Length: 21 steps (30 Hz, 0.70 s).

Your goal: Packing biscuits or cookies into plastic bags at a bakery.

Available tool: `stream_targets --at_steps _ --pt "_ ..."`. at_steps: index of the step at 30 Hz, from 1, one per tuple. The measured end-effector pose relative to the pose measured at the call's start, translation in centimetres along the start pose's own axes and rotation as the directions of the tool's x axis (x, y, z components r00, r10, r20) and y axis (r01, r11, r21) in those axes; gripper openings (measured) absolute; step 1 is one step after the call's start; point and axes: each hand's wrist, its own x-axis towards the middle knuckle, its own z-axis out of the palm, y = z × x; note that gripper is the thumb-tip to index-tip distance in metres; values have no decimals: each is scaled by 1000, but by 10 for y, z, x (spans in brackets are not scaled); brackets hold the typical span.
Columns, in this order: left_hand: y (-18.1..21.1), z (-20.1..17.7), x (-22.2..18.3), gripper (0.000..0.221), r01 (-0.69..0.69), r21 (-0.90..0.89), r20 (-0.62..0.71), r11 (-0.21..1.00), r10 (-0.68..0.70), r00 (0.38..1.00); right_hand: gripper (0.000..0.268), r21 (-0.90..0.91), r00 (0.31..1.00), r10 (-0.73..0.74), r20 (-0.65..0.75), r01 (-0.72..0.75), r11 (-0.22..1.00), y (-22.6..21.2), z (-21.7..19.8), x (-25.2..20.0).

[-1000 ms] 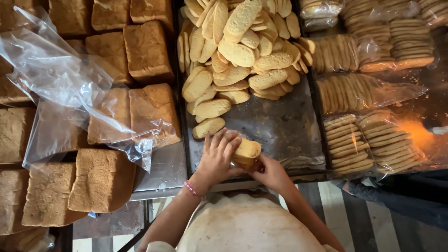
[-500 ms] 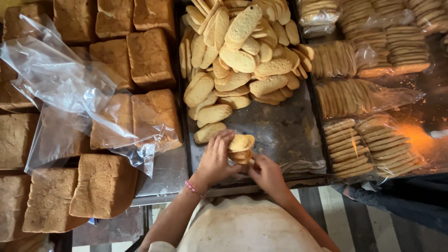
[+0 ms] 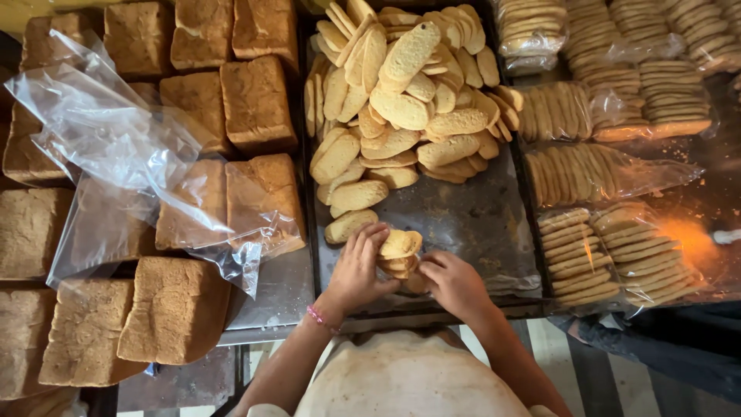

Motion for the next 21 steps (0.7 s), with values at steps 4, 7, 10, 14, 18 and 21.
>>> stream_targets --at_steps 4,7,10,14,18,21 --pt "-3 2 -3 93 -8 -8 11 1000 8 1000 32 -17 996 -77 -47 76 997 11 7 -13" --pt "-4 2 -4 93 -30 -13 29 999 30 999 24 54 981 -94 -169 105 993 9 10 -17" --pt "6 -5 0 93 -71 10 15 997 71 997 21 95 974 -56 -219 78 992 9 14 -19" --pt "22 -4 3 91 -71 136 -29 988 75 997 26 107 982 -44 -181 65 992 2 9 -17" --pt "18 8 -2 76 -55 71 -34 996 58 998 21 129 970 -54 -238 87 988 4 9 -18" --pt "20 4 1 73 -77 -15 -1 997 77 997 22 121 952 -128 -276 167 979 2 5 -17"
